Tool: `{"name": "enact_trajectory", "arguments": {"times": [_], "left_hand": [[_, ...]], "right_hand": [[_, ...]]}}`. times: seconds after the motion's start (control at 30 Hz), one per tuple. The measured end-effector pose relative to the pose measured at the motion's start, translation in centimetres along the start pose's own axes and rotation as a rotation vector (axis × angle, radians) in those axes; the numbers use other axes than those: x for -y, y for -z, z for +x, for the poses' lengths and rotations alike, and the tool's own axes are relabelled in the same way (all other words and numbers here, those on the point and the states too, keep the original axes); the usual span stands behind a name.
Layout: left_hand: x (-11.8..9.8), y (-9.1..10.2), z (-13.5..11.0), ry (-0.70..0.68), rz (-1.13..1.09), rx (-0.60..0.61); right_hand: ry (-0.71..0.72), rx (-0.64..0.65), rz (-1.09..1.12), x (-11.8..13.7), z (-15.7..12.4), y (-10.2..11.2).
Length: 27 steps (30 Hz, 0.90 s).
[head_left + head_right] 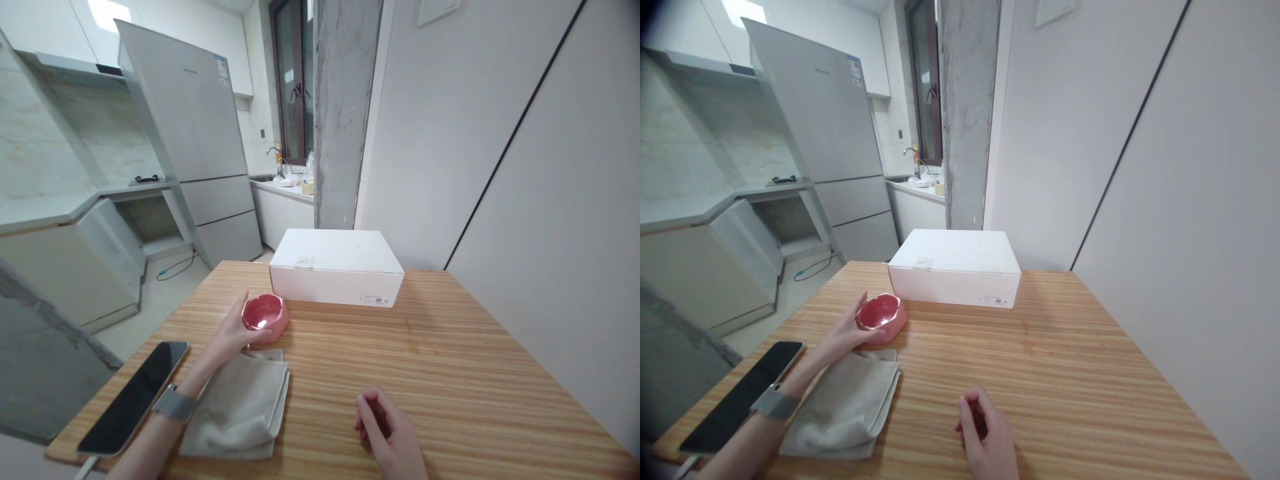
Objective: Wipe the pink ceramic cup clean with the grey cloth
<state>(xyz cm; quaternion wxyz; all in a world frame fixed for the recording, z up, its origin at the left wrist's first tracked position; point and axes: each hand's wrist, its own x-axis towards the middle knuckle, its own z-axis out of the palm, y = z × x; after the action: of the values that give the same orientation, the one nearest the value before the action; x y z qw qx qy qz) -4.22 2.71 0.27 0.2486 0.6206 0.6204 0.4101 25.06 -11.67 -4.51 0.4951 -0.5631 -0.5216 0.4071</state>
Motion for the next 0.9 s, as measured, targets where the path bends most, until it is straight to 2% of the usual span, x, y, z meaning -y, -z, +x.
{"name": "enact_trajectory", "arguments": {"times": [0.13,0.3,0.53,0.63,0.77,0.9], "left_hand": [[0.4,-0.3,-0.1,0.017,-0.026,0.049],[-1.9,-1.2,0.5,-0.06,-0.015,0.077],[-7.7,-6.2,1.0,-0.209,-0.201,0.267],[-9.4,-8.3,0.5,-0.245,-0.211,0.299],[-9.8,-10.1,-0.2,-0.23,-0.184,0.344],[-9.3,-10.8,-0.3,-0.207,-0.164,0.346]], "right_hand": [[0.019,-0.018,-0.011,0.0,0.0,-0.1],[0.012,-0.024,-0.01,0.0,-0.1,-0.2],[0.006,0.003,-0.029,-0.3,0.1,-0.2],[0.001,0.002,-0.03,-0.3,0.0,-0.3],[0.013,0.004,-0.033,-0.2,0.0,-0.3],[0.018,0.001,-0.02,0.0,0.0,-0.3]]}}
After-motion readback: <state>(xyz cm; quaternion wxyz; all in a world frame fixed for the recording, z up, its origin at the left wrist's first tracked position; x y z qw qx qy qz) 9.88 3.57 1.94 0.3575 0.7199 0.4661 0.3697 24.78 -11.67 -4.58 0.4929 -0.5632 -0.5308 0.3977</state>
